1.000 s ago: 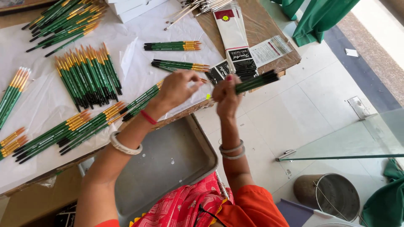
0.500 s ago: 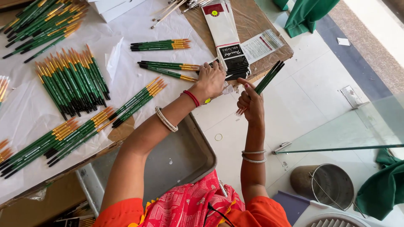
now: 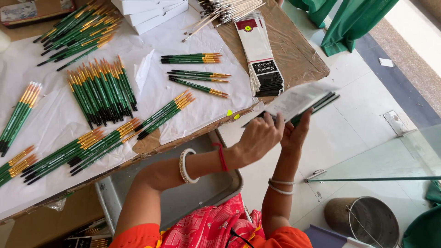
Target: The person picks up groups of brushes from a table, inserts them into plastic sleeves, and places the packaged brushes into a cardboard box.
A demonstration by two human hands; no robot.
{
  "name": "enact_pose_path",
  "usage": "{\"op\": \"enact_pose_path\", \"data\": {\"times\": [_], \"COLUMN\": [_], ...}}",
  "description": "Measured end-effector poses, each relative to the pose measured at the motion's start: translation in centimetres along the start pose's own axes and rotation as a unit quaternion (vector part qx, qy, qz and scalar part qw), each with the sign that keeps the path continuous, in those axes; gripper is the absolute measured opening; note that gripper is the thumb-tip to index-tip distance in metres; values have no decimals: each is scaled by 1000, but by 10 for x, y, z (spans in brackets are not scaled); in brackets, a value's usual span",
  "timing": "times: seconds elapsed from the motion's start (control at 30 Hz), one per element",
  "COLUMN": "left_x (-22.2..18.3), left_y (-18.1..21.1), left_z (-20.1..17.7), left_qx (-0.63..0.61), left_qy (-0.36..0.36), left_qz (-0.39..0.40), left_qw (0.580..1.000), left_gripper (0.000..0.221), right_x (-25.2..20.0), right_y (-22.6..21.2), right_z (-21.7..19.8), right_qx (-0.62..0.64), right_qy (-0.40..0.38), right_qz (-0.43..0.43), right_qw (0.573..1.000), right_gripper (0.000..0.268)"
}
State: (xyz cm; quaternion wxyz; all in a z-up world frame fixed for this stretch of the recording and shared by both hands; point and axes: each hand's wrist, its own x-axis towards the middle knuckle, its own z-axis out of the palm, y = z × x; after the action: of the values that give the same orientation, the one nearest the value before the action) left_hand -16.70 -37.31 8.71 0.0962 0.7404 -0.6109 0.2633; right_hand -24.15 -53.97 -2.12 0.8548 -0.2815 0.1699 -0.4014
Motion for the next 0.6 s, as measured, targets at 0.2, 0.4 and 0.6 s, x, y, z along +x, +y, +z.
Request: {"op": "enact_pose_path", "data": {"times": [0.2,0.4,0.6], "left_x": [-86,-174,-235], "left_y": [-21,-59,-89], "left_z": [-40,-70,-103], "left_qx": [-345,-497,-546], "left_qy": [23,-25,55], "left_qz": [30,-115,-244], "left_qw": [938,860,799], "left_gripper": [57,48,79], "right_x": [-54,-59,-126], "right_y": [10,104,108], "right_z": [26,-18,93], "right_qx": [95,212,-370], "right_qy": [-62,-375,-202], "right_qz": [100,245,160], "right_qw": [988,869,892], "right_gripper": [98,40,24]}}
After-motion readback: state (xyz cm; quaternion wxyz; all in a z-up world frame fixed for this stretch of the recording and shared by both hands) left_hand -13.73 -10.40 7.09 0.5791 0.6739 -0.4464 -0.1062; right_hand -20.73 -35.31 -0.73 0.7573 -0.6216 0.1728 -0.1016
